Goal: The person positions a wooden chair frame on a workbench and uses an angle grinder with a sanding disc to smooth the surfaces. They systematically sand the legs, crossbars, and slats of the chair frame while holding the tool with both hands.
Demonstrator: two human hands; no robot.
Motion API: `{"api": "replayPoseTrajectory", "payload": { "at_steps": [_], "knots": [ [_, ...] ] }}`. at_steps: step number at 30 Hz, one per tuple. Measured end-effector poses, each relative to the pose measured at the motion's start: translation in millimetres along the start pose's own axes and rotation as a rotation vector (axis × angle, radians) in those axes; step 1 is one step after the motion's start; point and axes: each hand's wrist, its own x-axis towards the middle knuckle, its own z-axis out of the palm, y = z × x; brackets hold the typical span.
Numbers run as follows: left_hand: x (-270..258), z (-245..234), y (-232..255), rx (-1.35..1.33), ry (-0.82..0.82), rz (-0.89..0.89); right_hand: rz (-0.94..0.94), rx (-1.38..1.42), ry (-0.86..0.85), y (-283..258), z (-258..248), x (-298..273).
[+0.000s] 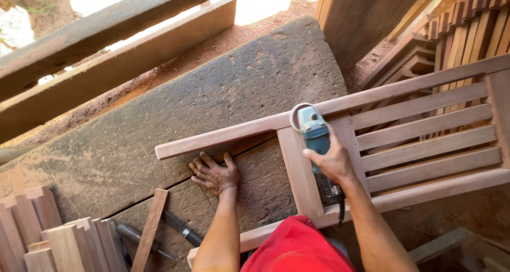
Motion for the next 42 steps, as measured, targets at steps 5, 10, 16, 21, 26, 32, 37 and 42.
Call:
{"api": "replayPoseTrajectory", "payload": {
  "at_steps": [5,10,16,21,26,32,37,42],
  "knots": [
    [0.9,-1.6,1.2,-0.017,-0.015,-0.004,0.016,-0.005,0.107,9.6,-30.8,9.8],
    [0.5,0.6,1.1,-0.014,-0.043,-0.025,-0.024,0.045,0.215,54.4,-47.7,36.8],
    [0.5,-4.1,2.9,-0.008,-0.082,-0.042,-0.026,0.027,0.143,11.2,-31.6,10.4],
    [0.3,-0.7,1.2,-0.009,-0.061,-0.038,-0.027,0.024,0.016,-0.3,-10.9,5.8],
    [0.4,0.8,-0.5,-0.032,-0.020,-0.019,-0.022,-0.017,-0.068,-16.4,4.2,-0.5],
    [0.9,-1.0,1.6,-0.017,-0.043,-0.031,0.008,0.004,-0.029,-6.5,-9.8,7.7],
    [1.0,-1.6,2.1,0.000,-0.052,-0.040,0.034,0.019,0.073,11.3,-42.5,21.0],
    [1.0,-0.5,1.7,-0.002,-0.065,-0.038,0.010,-0.012,0.225,88.4,-71.7,78.8]
  ]
}}
